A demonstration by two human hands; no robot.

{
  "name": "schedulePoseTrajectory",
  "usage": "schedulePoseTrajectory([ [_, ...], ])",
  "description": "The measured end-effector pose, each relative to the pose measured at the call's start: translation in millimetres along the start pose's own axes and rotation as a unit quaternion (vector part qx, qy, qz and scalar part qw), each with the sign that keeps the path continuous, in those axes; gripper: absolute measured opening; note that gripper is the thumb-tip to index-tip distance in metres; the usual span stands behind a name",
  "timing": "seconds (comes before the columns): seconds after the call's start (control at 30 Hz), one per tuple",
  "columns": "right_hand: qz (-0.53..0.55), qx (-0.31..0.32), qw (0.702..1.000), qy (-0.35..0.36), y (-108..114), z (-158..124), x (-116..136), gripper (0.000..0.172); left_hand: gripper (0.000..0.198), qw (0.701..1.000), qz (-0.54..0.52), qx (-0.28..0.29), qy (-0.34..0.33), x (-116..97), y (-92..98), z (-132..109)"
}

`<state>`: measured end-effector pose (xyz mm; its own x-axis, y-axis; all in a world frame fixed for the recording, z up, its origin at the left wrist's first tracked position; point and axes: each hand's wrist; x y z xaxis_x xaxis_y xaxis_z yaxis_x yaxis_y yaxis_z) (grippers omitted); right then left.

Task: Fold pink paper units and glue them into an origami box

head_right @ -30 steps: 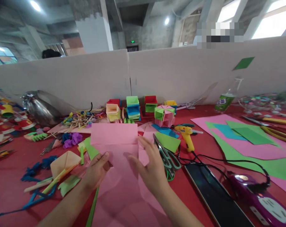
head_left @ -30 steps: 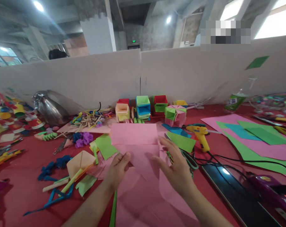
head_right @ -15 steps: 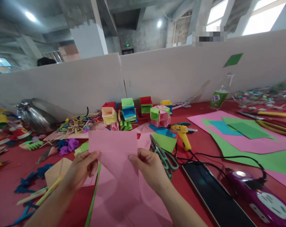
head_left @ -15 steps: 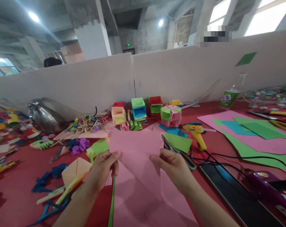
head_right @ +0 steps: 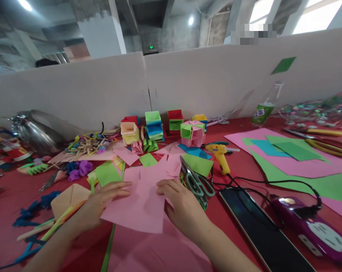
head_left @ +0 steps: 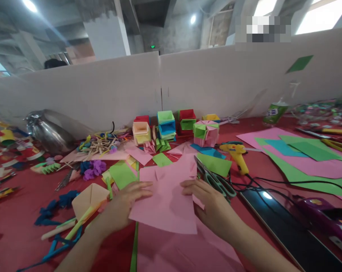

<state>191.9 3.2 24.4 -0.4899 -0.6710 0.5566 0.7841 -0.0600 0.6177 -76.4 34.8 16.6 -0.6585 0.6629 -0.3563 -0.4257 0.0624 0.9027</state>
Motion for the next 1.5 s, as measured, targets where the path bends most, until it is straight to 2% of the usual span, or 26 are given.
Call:
schedulePoseTrajectory([
  [0.07, -0.067, 0.075, 0.994, -0.033, -4.7, -15.2, -5.3, 0.048, 0.051, 0.992, 0.094, 0.081, -0.029, -1.9, -10.1, -6.4],
  [0.1, -0.099, 0.1, 0.989, -0.044, -6.7, -22.9, -7.3, 0.051, 0.052, 0.986, 0.123, 0.103, -0.043, -3.4, -15.8, -9.4],
  [0.17, -0.152, 0.118, 0.98, -0.054, -9.4, -35.3, -10.1, 0.053, 0.043, 0.981, 0.146, 0.11, -0.067, -6.4, -25.7, -13.7],
  [0.23, -0.176, 0.122, 0.976, -0.045, -9.8, -41.1, -11.7, 0.049, 0.033, 0.985, 0.135, 0.073, -0.079, -7.8, -30.9, -15.2],
  [0.3, -0.149, 0.142, 0.978, -0.028, -8.4, -40.4, -12.9, 0.042, 0.028, 0.991, 0.092, 0.033, -0.093, -7.9, -30.7, -15.2],
  [0.37, -0.076, 0.163, 0.983, -0.023, -5.4, -36.5, -14.0, 0.035, 0.031, 0.994, 0.036, 0.015, -0.107, -7.8, -27.5, -15.5],
  [0.43, 0.003, 0.168, 0.985, -0.03, -1.8, -33.0, -14.9, 0.033, 0.048, 0.995, -0.002, 0.023, -0.1, -8.5, -24.5, -16.7],
  [0.47, 0.035, 0.167, 0.985, -0.035, -0.1, -32.1, -15.1, 0.034, 0.05, 0.995, -0.01, 0.034, -0.093, -9.3, -24.0, -17.4],
  [0.53, 0.084, 0.165, 0.981, -0.05, 2.1, -32.1, -15.4, 0.03, 0.029, 0.995, -0.026, 0.047, -0.089, -11.4, -25.2, -18.6],
  [0.6, 0.109, 0.143, 0.981, -0.073, 2.1, -33.5, -15.6, 0.022, 0.019, 0.996, -0.039, 0.045, -0.061, -14.2, -28.7, -19.2],
  [0.67, 0.095, 0.102, 0.984, -0.115, -0.1, -34.7, -16.0, 0.014, 0.018, 0.998, -0.038, 0.046, 0.03, -17.8, -32.7, -19.1],
  [0.73, 0.045, 0.066, 0.983, -0.167, -3.6, -34.7, -16.8, 0.023, 0.018, 0.987, -0.031, 0.05, 0.151, -22.0, -36.2, -18.5],
  [0.8, -0.011, 0.058, 0.976, -0.209, -7.5, -33.0, -17.6, 0.033, 0.031, 0.97, -0.036, 0.041, 0.235, -26.0, -39.4, -17.3],
  [0.93, -0.08, 0.076, 0.965, -0.239, -14.2, -28.2, -18.0, 0.029, 0.051, 0.964, -0.053, -0.001, 0.26, -29.8, -45.9, -13.7],
  [1.13, -0.137, 0.07, 0.963, -0.22, -19.9, -28.7, -17.9, 0.017, 0.054, 0.96, 0.068, 0.025, 0.27, -31.5, -48.6, -12.3],
  [1.23, -0.141, 0.058, 0.966, -0.209, -20.8, -30.3, -20.0, 0.016, 0.053, 0.961, 0.126, 0.029, 0.245, -31.2, -47.2, -13.6],
  [1.3, -0.14, 0.049, 0.968, -0.202, -21.5, -30.9, -21.9, 0.018, 0.049, 0.962, 0.177, -0.01, 0.207, -31.6, -46.2, -14.7],
  [1.37, -0.14, 0.042, 0.969, -0.198, -22.5, -31.2, -23.7, 0.022, 0.046, 0.965, 0.225, -0.061, 0.123, -34.2, -45.7, -16.1],
  [1.4, -0.138, 0.041, 0.969, -0.198, -23.2, -31.2, -24.3, 0.023, 0.048, 0.967, 0.239, -0.065, 0.062, -36.5, -45.9, -16.9],
  [1.43, -0.134, 0.042, 0.97, -0.199, -23.8, -31.2, -24.8, 0.024, 0.052, 0.968, 0.245, -0.05, -0.001, -39.2, -46.6, -17.8],
  [1.5, -0.123, 0.044, 0.97, -0.204, -24.3, -30.9, -25.0, 0.025, 0.07, 0.966, 0.237, 0.022, -0.104, -44.7, -49.2, -19.9],
])
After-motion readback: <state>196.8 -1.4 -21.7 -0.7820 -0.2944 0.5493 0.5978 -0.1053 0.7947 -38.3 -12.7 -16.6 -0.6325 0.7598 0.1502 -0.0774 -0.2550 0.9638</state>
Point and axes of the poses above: each hand's wrist, its own z-axis towards the middle knuckle, its own y-axis out of the back of the hand, x = y × z, and after that the axes turned 13 degrees about z, right-handed
